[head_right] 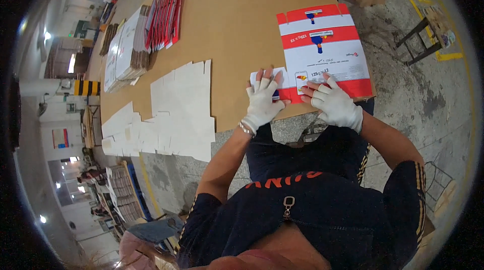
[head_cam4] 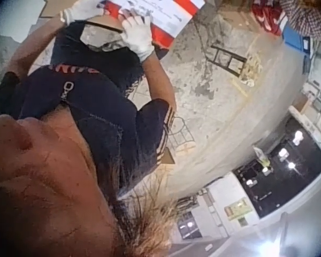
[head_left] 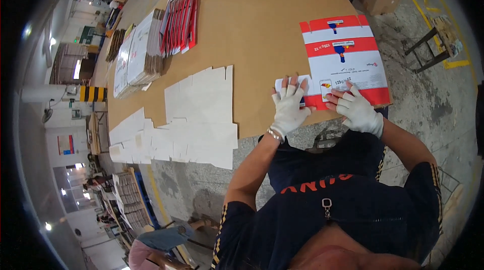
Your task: Organize and stack paper components at a large industrial work table.
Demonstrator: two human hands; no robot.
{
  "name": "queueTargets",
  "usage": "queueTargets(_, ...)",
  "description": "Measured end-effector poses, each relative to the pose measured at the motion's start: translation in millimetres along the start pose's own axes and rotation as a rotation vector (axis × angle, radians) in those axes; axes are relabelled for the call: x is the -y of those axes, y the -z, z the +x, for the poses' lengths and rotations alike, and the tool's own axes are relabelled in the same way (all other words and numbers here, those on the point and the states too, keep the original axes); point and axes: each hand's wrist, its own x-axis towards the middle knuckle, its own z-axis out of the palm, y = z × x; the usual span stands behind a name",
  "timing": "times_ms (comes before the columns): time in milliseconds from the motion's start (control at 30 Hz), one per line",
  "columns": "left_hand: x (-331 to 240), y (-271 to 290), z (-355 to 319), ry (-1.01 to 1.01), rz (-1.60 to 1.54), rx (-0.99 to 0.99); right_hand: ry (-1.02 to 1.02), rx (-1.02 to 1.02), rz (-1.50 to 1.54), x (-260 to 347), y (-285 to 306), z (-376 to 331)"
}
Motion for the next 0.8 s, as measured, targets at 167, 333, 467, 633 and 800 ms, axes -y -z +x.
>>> queueTargets(167, 4.0, -2.5, 58.8, 0.143, -0.025, -0.262, 0.005, -0.139, 0.063, -0.1, -5.7, 0.9)
queueTargets(333, -5.8, -11.2, 24.7, -0.017, -0.333, -0.446, -0.778, -0.233, 1.088, 63.4, -24.5, -45.9)
queueTargets(467, -47.4, -10.7, -36.8, 0.046, -0.847, -0.205, -0.89, -0.49, 1.669, 97.7, -36.3, -31.7)
queueTargets(633, -3.9, 11.8, -73.2, 0.026, -0.532, -0.69, -0.678, -0.695, 1.092, 35.4, -12.6, 85.0)
queueTargets(800, 76.3, 54.3, -160.4, 0.495, 0.083, -0.366, -0.477, -0.556, 0.831, -94.6, 43.2, 230.7)
